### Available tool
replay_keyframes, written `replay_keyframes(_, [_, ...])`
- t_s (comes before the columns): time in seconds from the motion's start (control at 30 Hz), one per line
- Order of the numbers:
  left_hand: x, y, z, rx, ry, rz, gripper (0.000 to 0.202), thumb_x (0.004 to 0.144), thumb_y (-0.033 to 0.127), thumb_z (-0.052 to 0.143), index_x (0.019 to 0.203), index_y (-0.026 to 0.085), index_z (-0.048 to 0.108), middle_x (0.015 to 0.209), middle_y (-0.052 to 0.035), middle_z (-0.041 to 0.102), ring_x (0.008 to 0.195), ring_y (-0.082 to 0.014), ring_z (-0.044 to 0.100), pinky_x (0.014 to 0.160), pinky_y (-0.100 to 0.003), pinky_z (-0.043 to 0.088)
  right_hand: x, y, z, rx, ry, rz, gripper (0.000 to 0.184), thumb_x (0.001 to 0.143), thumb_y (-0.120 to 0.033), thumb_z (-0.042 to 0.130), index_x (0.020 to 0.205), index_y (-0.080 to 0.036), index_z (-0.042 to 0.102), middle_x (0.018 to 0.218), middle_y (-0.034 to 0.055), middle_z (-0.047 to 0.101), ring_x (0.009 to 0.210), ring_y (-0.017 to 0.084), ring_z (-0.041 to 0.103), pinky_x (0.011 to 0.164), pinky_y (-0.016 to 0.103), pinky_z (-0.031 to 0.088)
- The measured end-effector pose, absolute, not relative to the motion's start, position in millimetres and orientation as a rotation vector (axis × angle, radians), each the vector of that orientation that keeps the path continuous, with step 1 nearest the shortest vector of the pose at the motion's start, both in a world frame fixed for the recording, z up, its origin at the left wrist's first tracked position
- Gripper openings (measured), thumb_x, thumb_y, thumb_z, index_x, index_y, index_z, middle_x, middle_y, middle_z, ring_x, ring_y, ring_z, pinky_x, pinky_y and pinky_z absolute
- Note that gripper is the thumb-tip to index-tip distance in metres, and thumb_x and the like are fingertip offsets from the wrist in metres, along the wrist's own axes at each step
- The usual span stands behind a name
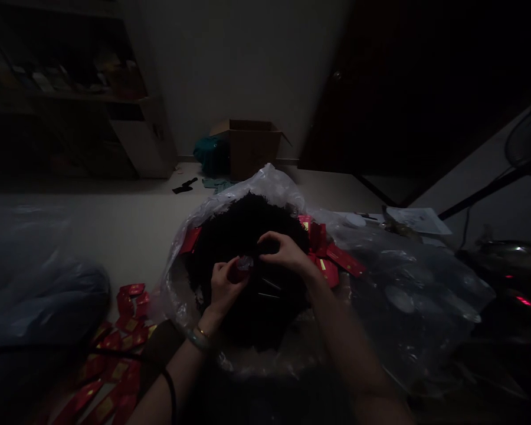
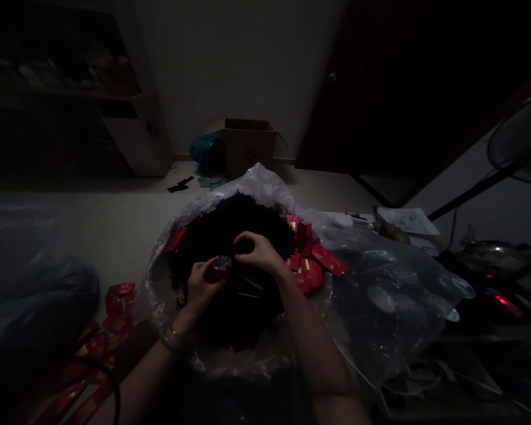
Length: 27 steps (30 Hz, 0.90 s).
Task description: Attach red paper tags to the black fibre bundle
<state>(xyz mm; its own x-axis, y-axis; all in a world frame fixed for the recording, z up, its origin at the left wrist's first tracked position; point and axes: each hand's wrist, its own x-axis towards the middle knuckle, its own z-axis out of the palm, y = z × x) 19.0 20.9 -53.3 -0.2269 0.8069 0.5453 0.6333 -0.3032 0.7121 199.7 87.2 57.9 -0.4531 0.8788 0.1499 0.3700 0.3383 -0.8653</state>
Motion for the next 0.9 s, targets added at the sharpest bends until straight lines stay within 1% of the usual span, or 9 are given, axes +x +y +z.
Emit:
replay_keyframes(0.1, [19, 21, -54, 1.817, 1.745, 1.569, 0.047, 0.065, 0.028, 0.075, 0.11, 0.02, 0.062, 0.085, -0.0029, 0.055, 0.076, -0.0161, 0.059, 0.069, -0.03, 0.053, 188, 77, 64, -1.038, -2.042, 0.999, 0.03, 0.061, -0.021, 0.069, 0.09, -0.019, 0.066, 0.092, 0.0008, 0.065, 0.09, 0.018, 0.059, 0.084, 0.031, 0.043])
replay_keyframes(0.2, [18, 21, -56, 1.836, 1.723, 1.582, 0.047, 0.065, 0.025, 0.074, 0.111, 0.02, 0.062, 0.084, -0.0025, 0.055, 0.076, -0.0165, 0.059, 0.069, -0.03, 0.054, 180, 71, 62, -1.063, -2.079, 0.967, 0.036, 0.061, -0.017, 0.07, 0.096, -0.021, 0.067, 0.098, 0.0021, 0.065, 0.093, 0.018, 0.06, 0.085, 0.032, 0.045])
replay_keyframes(0.3, [17, 22, -57, 1.848, 1.718, 1.571, 0.046, 0.066, 0.022, 0.072, 0.111, 0.021, 0.062, 0.085, -0.0026, 0.056, 0.077, -0.0166, 0.059, 0.069, -0.03, 0.054, 177, 69, 58, -1.118, -2.062, 0.959, 0.041, 0.061, -0.014, 0.07, 0.101, -0.022, 0.067, 0.1, 0.0026, 0.065, 0.093, 0.018, 0.06, 0.083, 0.031, 0.047])
replay_keyframes(0.43, [18, 23, -60, 1.826, 1.736, 1.564, 0.048, 0.064, 0.025, 0.074, 0.111, 0.02, 0.062, 0.086, -0.003, 0.056, 0.077, -0.0168, 0.059, 0.068, -0.03, 0.053, 171, 65, 56, -1.119, -1.999, 0.932, 0.045, 0.063, -0.013, 0.068, 0.107, -0.022, 0.065, 0.104, 0.0027, 0.066, 0.096, 0.018, 0.061, 0.088, 0.032, 0.046])
replay_keyframes(0.5, [18, 23, -60, 1.821, 1.748, 1.569, 0.048, 0.063, 0.027, 0.075, 0.109, 0.02, 0.062, 0.085, -0.003, 0.055, 0.077, -0.017, 0.058, 0.067, -0.03, 0.053, 167, 63, 54, -1.111, -1.968, 0.94, 0.042, 0.066, -0.015, 0.066, 0.107, -0.023, 0.065, 0.101, 0.0016, 0.068, 0.094, 0.018, 0.062, 0.089, 0.033, 0.046])
replay_keyframes(0.6, [19, 22, -58, 1.803, 1.782, 1.553, 0.049, 0.063, 0.03, 0.076, 0.108, 0.02, 0.062, 0.084, -0.0027, 0.055, 0.076, -0.0168, 0.058, 0.068, -0.031, 0.053, 165, 65, 50, -1.117, -1.877, 0.958, 0.029, 0.071, -0.019, 0.063, 0.099, -0.022, 0.068, 0.096, 0.0018, 0.07, 0.09, 0.018, 0.064, 0.088, 0.034, 0.048])
replay_keyframes(0.67, [19, 22, -57, 1.81, 1.788, 1.54, 0.05, 0.063, 0.031, 0.077, 0.109, 0.02, 0.062, 0.084, -0.0026, 0.055, 0.076, -0.0171, 0.059, 0.069, -0.031, 0.053, 167, 72, 46, -1.145, -1.782, 0.938, 0.024, 0.073, -0.022, 0.061, 0.096, -0.021, 0.068, 0.096, 0.0026, 0.07, 0.091, 0.018, 0.064, 0.088, 0.034, 0.048])
replay_keyframes(0.83, [17, 23, -57, 1.809, 1.813, 1.599, 0.048, 0.063, 0.033, 0.076, 0.107, 0.018, 0.063, 0.085, -0.0036, 0.056, 0.077, -0.018, 0.06, 0.07, -0.031, 0.053, 181, 87, 32, -1.298, -1.784, 0.751, 0.031, 0.071, -0.02, 0.062, 0.101, -0.021, 0.066, 0.112, 0.0057, 0.064, 0.105, 0.02, 0.058, 0.094, 0.035, 0.043])
replay_keyframes(0.9, [16, 23, -57, 1.778, 1.831, 1.625, 0.048, 0.064, 0.034, 0.075, 0.107, 0.018, 0.062, 0.085, -0.0035, 0.056, 0.077, -0.0177, 0.06, 0.07, -0.031, 0.053, 185, 79, 24, -1.372, -1.877, 0.783, 0.023, 0.074, -0.02, 0.057, 0.095, -0.019, 0.068, 0.102, 0.0061, 0.067, 0.095, 0.019, 0.061, 0.085, 0.032, 0.046])
